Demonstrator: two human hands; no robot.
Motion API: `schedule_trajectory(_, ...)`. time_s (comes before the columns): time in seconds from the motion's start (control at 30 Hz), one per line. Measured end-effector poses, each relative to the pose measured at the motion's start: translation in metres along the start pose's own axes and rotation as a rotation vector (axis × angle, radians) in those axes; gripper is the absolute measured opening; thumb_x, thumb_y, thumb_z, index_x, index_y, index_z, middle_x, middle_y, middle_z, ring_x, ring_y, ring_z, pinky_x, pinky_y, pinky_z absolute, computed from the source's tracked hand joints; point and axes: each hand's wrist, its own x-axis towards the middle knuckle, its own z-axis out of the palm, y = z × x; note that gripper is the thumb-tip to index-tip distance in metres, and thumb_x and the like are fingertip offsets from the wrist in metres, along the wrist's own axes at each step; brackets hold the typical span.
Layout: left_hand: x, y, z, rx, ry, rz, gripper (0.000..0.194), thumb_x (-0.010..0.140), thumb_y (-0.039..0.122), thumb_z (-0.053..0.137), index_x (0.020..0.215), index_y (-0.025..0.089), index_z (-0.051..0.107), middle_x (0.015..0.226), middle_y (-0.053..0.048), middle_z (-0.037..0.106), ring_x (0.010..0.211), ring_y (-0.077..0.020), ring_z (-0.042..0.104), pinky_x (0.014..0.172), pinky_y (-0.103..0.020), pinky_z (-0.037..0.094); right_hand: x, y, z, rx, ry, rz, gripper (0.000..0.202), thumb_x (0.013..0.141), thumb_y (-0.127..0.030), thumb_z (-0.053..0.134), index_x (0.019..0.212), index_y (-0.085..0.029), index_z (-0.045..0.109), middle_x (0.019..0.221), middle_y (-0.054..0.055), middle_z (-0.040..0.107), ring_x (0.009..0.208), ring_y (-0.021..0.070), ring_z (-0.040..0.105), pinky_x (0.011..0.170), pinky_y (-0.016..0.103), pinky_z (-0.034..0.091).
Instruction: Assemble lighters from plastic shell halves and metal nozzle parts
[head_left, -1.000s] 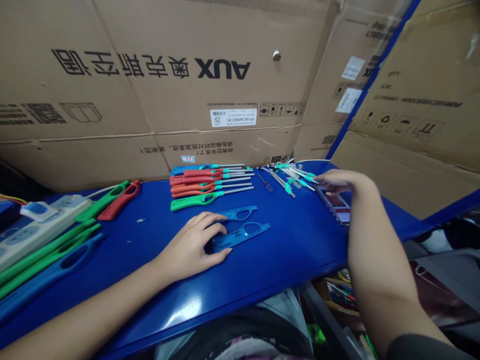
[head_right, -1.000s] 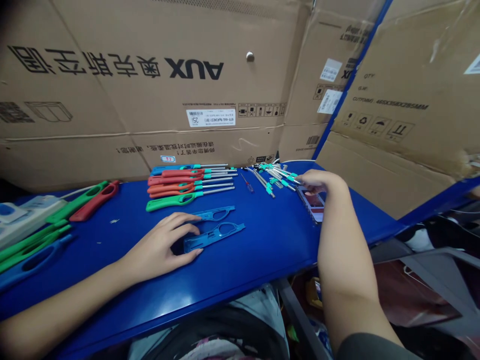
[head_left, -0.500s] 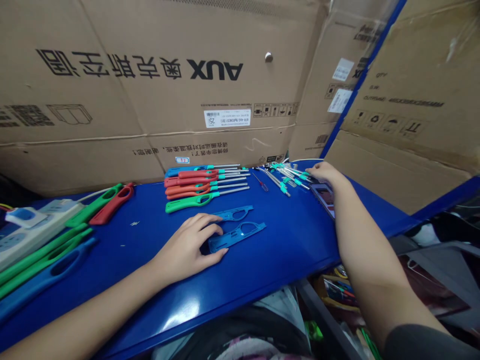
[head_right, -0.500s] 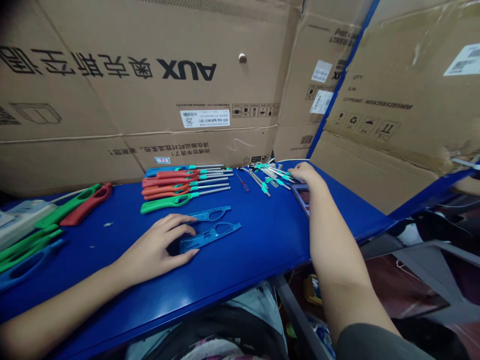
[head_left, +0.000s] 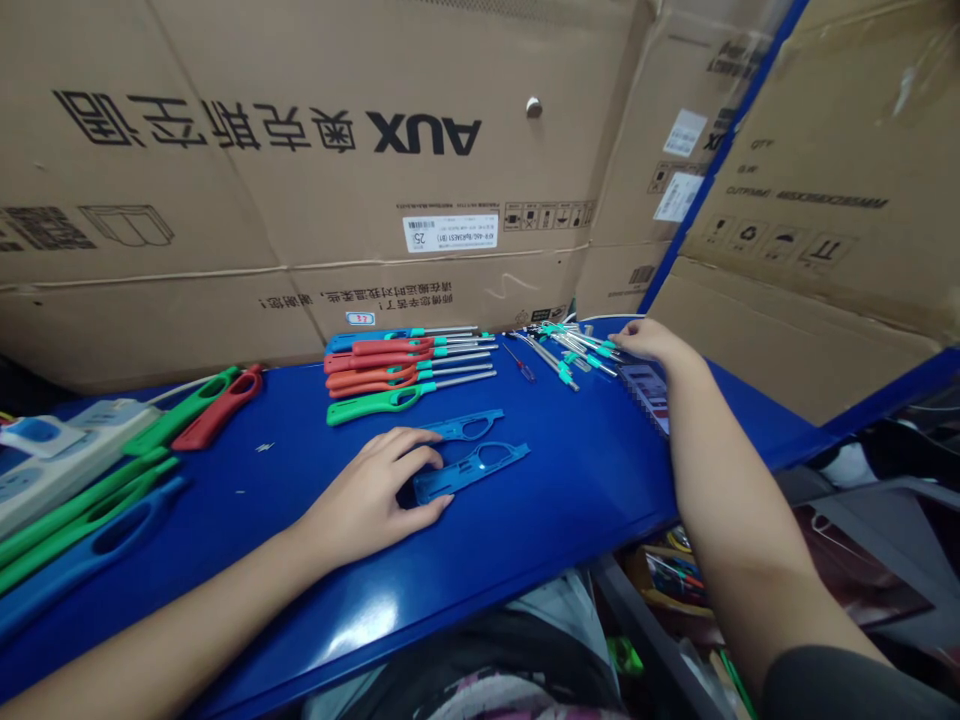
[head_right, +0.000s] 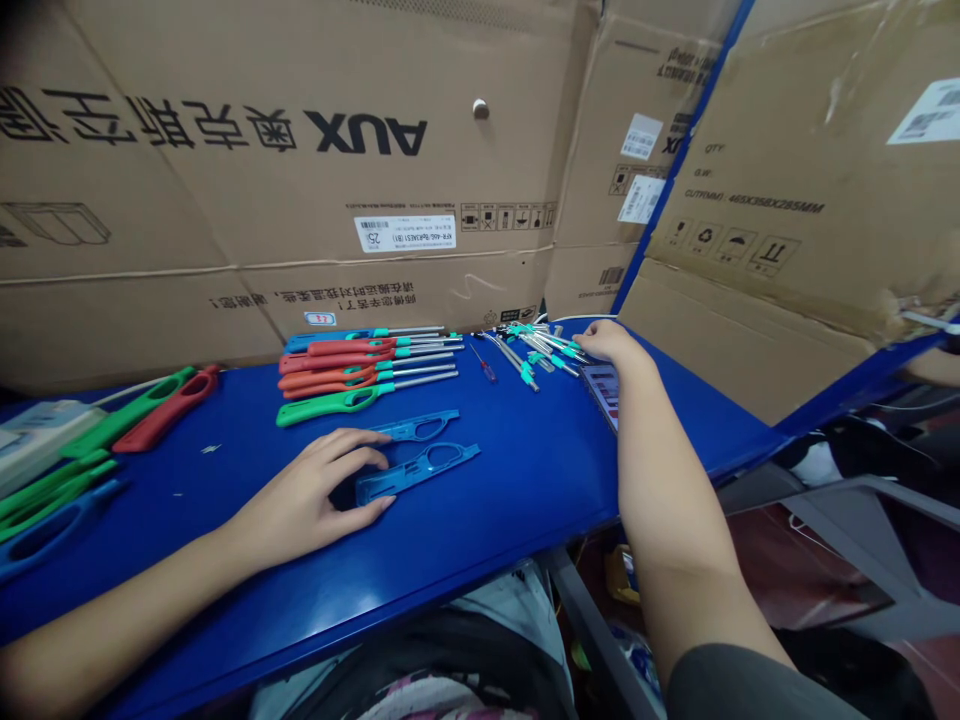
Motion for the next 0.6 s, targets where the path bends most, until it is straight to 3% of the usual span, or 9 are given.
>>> schedule_trajectory(0.17,0.0,0.0,0.0,0.001,-0.01,-0.006,0.027,0.089,0.047,0.064,0.104,0.024,0.065,0.13,-0.008,0.062,0.121,-0.0293,0.057,0.102,-0.048,0.047,0.009,0.005,0.009,-0.046,0.039,-0.033,0.023,0.08,-0.027,0.066,0.1,-0.018,0.071,0.093,0.009,0.07,0.083,0.0205,0.063,0.075,0.028,0.047)
schedule_trajectory(0.33,0.0,0.0,0.0,0.011,-0.02,-0.008,0.028,0.089,0.048,0.063,0.104,0.024,0.064,0.13,-0.008,0.061,0.121,-0.0294,0.056,0.103,-0.048,0.047,0.016,0.008,0.018,-0.102,0.055,-0.028,0.028,0.079,-0.031,0.068,0.104,-0.02,0.073,0.107,0.013,0.069,0.104,0.0282,0.061,0.091,0.038,0.047)
schedule_trajectory(0.43,0.0,-0.001,0.0,0.016,-0.025,-0.01,0.029,0.089,0.048,0.063,0.105,0.024,0.064,0.131,-0.008,0.061,0.122,-0.0291,0.056,0.103,-0.048,0.046,0.017,0.006,0.022,-0.118,0.044,-0.023,0.026,0.079,-0.035,0.069,0.1,-0.02,0.073,0.11,0.014,0.069,0.107,0.0302,0.061,0.091,0.04,0.047)
schedule_trajectory(0.6,0.0,0.0,0.0,0.011,-0.036,-0.016,0.029,0.09,0.048,0.062,0.105,0.024,0.064,0.13,-0.008,0.061,0.121,-0.0288,0.056,0.103,-0.048,0.046,0.016,0.0,0.023,-0.112,0.008,-0.035,0.027,0.08,-0.032,0.069,0.102,-0.017,0.07,0.104,0.013,0.072,0.093,0.0252,0.066,0.079,0.032,0.049)
